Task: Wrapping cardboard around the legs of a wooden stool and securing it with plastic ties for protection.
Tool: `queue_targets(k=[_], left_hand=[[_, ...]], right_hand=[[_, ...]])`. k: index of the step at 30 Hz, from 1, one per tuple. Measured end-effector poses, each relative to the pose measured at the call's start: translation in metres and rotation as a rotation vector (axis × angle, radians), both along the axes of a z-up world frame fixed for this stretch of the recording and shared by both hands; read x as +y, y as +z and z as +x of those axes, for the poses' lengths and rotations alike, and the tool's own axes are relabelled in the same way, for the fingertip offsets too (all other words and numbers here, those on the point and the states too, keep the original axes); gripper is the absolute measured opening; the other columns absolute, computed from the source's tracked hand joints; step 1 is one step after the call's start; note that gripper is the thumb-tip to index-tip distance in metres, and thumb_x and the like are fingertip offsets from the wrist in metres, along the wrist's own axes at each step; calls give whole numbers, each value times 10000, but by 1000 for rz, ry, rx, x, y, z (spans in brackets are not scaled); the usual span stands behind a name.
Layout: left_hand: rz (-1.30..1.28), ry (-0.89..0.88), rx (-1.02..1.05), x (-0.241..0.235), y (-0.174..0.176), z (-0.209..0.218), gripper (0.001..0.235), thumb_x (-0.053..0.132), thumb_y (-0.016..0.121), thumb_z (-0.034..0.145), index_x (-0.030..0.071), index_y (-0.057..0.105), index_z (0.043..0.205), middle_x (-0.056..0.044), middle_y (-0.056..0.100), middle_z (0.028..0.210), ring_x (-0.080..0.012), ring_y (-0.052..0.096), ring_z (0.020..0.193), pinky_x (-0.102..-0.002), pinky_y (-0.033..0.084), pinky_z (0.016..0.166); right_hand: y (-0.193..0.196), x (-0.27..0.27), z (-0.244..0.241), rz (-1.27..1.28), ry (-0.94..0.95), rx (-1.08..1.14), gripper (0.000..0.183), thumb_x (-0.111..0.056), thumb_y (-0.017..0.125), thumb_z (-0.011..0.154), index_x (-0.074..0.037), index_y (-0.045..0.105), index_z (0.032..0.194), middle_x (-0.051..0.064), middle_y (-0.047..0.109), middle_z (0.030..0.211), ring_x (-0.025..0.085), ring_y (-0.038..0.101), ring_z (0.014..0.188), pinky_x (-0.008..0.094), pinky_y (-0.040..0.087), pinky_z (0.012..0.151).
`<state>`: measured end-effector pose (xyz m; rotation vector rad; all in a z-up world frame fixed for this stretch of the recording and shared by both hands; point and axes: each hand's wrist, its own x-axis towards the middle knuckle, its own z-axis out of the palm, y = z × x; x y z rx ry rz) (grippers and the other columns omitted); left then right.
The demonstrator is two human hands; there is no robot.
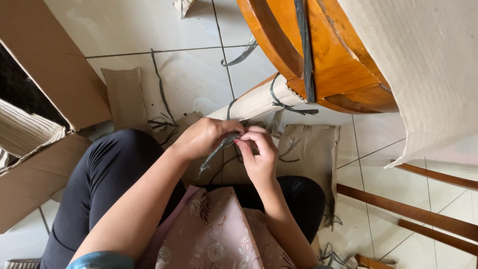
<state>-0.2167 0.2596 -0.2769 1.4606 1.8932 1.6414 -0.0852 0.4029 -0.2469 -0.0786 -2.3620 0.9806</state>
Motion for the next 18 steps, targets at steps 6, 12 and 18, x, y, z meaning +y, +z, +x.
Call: queue_targets(k=[6,12,18], left_hand=[[-102,276,183,1,7,1,116,330,671,998,267,672,1095,14,738,783,-257,744,681,-372,591,660],[-129,449,309,13,12,9,122,372,559,1048,313,576,1153,71,664,832,-230,721,623,-347,603,627],[-253,500,305,19,-2,10,215,398,579,1043,323,496,1227,51,609,890,-290,705,590,-406,609,600]], right_hand=[[-2,2,-11,127,-16,132,103,-51,832,852,-86,777,932,39,733,865,212,736,751,333,627,697],[-6,-7,-15,243,-33,118,136,-42,722,943,-136,805,995,17,680,881,201,705,765,344,610,760],[-16,-10,-17,213,-30,22,73,-120,635,1025,-106,707,1028,40,589,859,262,672,779,371,586,744]])
